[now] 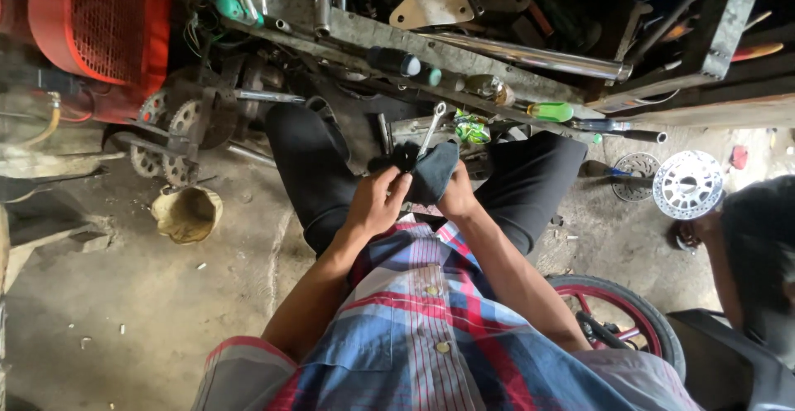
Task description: The person sits on the floor of a motorcycle repair workshop and wipes a wrench clean using a dark cloth, turning the tool to wipe different sides. At the end they stand and hang the wrench on a wall-mounted tool board among other wrenches.
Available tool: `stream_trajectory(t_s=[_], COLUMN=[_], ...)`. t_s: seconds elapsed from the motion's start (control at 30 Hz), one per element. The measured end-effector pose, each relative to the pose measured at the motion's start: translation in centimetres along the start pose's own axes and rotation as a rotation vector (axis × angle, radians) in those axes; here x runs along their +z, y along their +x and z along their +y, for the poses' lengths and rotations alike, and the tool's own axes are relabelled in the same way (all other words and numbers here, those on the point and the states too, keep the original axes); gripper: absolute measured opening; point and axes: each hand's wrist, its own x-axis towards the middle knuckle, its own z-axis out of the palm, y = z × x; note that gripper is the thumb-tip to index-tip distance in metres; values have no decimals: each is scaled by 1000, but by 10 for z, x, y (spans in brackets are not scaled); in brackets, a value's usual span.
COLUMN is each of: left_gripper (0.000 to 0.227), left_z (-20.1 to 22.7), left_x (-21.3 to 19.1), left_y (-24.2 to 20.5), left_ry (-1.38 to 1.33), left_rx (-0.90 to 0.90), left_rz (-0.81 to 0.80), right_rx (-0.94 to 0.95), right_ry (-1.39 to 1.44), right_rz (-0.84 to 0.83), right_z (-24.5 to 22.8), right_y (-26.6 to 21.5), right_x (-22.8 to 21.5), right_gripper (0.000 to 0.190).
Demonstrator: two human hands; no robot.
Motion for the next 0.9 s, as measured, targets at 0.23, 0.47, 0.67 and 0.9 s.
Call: stream_trajectory(t_s=[0.23, 0.47, 0.67, 0.9], left_gripper=[26, 22, 24, 25], left_z=[-4, -10, -1, 14], left_x=[-5, 4, 11, 27], left_y=[3, -5, -8, -6], left_ry=[-75, -26, -13, 52], left_rx=[87, 124, 110, 94], left_rz=[-165, -272, -235, -177], right_rx=[-18, 36, 2, -7], right_ry=[59, 296, 300, 232], right_rz=[-27, 196, 206, 139], right_z=[10, -19, -13, 18], right_y=[-2, 6, -4, -19], right_x=[-18, -8, -13, -35], right_gripper=[7, 15, 11, 7])
